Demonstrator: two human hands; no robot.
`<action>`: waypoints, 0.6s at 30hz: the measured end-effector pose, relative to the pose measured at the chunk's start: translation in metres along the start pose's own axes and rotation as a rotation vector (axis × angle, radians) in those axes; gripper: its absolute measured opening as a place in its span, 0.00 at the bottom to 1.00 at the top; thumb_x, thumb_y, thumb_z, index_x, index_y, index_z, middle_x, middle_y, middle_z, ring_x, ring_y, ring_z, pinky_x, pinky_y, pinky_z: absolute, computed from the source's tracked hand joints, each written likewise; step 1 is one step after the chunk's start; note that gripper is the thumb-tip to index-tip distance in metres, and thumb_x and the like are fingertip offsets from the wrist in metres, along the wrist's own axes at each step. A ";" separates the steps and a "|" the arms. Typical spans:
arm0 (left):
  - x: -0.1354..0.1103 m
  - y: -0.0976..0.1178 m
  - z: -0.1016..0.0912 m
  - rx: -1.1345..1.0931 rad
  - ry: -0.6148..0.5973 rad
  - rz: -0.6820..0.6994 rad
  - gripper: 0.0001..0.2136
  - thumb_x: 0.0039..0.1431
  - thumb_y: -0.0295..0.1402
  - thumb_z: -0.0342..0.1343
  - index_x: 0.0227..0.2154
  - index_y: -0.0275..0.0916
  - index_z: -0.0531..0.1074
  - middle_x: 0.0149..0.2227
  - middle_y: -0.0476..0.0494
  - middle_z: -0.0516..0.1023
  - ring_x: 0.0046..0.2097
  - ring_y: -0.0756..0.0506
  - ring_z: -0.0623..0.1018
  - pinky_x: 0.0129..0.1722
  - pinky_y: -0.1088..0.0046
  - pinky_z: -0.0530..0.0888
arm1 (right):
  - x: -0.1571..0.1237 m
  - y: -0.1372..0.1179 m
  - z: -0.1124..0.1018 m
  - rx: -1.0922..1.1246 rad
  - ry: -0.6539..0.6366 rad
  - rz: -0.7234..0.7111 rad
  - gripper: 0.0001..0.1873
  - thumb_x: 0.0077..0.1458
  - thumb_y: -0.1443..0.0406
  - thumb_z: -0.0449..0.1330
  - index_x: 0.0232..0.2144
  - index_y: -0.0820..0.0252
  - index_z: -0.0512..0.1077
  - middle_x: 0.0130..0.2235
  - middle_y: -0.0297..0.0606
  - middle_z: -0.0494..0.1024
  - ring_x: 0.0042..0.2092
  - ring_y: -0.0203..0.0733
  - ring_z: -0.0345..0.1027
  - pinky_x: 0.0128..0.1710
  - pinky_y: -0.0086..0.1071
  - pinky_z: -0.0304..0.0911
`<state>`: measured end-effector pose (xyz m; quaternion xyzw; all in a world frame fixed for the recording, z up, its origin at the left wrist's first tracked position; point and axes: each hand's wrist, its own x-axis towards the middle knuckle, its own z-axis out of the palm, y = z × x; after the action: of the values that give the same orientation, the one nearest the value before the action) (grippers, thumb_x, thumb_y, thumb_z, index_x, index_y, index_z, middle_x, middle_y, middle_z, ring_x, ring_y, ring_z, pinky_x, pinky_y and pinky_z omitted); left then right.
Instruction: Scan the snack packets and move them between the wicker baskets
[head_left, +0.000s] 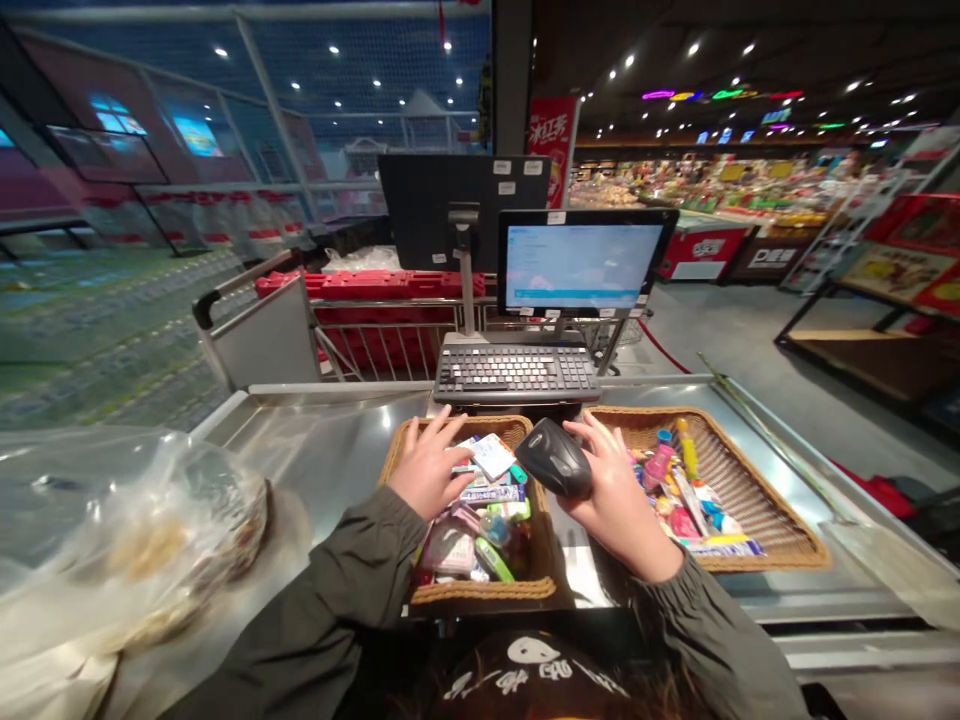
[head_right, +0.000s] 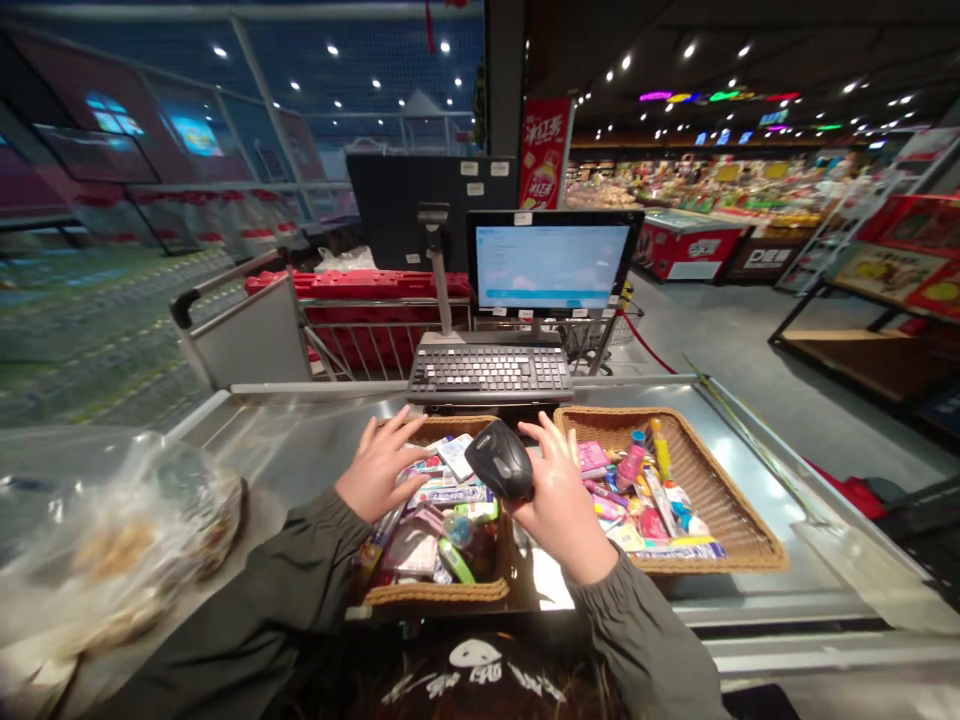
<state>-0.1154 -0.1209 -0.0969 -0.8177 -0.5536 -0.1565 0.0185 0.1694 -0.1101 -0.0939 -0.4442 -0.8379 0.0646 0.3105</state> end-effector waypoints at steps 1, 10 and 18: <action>0.012 0.007 0.005 -0.022 -0.005 0.046 0.10 0.58 0.37 0.58 0.41 0.43 0.79 0.65 0.36 0.63 0.69 0.30 0.54 0.64 0.33 0.46 | -0.003 0.005 -0.004 -0.009 0.018 0.020 0.23 0.46 0.68 0.59 0.47 0.58 0.72 0.59 0.50 0.67 0.68 0.65 0.48 0.62 0.70 0.43; 0.127 0.087 0.072 -0.116 -0.128 0.378 0.11 0.55 0.37 0.63 0.41 0.43 0.79 0.65 0.35 0.64 0.69 0.29 0.54 0.63 0.33 0.48 | -0.043 0.072 -0.055 -0.155 0.224 0.207 0.21 0.48 0.63 0.61 0.47 0.60 0.71 0.57 0.52 0.69 0.66 0.65 0.51 0.62 0.66 0.47; 0.224 0.158 0.130 -0.052 -0.206 0.587 0.16 0.56 0.32 0.61 0.48 0.45 0.77 0.68 0.35 0.59 0.70 0.32 0.51 0.64 0.36 0.48 | -0.078 0.124 -0.093 -0.211 0.283 0.395 0.21 0.48 0.62 0.61 0.46 0.58 0.70 0.58 0.52 0.68 0.67 0.67 0.50 0.62 0.68 0.45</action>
<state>0.1351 0.0456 -0.1356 -0.9544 -0.2887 -0.0751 -0.0143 0.3429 -0.1129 -0.1035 -0.6338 -0.6850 -0.0265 0.3581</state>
